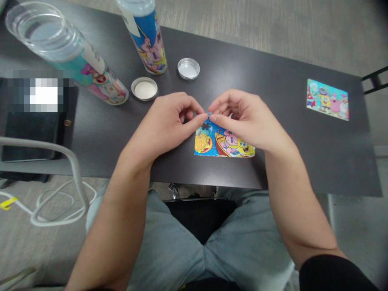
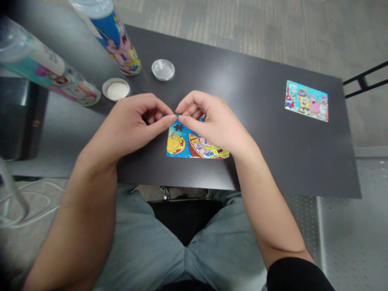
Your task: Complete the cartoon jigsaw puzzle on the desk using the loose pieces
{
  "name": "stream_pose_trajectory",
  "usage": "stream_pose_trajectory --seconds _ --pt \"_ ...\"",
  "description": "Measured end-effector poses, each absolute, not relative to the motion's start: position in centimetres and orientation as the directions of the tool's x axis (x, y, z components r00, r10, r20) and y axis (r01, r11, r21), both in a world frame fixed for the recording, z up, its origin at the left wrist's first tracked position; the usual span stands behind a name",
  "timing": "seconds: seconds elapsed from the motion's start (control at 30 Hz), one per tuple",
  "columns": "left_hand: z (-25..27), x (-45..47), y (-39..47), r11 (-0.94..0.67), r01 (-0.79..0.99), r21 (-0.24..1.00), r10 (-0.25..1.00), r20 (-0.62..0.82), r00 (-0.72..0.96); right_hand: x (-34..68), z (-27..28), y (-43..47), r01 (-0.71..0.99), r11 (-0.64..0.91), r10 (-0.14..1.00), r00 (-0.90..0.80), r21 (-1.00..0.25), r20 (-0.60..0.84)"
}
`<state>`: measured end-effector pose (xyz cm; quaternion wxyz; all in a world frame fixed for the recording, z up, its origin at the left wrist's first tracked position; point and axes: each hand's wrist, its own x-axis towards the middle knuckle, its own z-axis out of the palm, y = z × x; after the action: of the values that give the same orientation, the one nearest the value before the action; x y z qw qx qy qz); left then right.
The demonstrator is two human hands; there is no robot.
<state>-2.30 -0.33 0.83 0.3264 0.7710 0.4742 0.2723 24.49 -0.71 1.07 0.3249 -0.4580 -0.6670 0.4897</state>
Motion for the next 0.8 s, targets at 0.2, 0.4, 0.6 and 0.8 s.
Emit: stream_pose_trajectory --seconds 0.2,0.4,0.6,0.8 --pt "0.32 -2.52 -0.14 -0.319 0.616 0.72 0.927 0.103 0.36 24.58 0.95 -0.97 0.447 0.133 0.908 -0.413 -0.885 -0.073" --pt "0.48 -3.17 0.01 -0.306 0.634 0.71 0.924 0.061 0.377 23.96 1.31 -1.14 0.481 0.149 0.913 -0.403 -0.864 -0.067" --pt "0.67 -3.01 -0.12 -0.324 0.639 0.697 0.914 0.056 0.402 23.95 1.47 -1.17 0.501 0.168 0.905 -0.42 -0.849 -0.069" --pt "0.38 -2.79 -0.26 -0.32 0.642 0.696 0.916 0.054 0.398 23.98 0.92 -0.74 0.551 0.29 0.9 -0.435 -0.783 0.026"
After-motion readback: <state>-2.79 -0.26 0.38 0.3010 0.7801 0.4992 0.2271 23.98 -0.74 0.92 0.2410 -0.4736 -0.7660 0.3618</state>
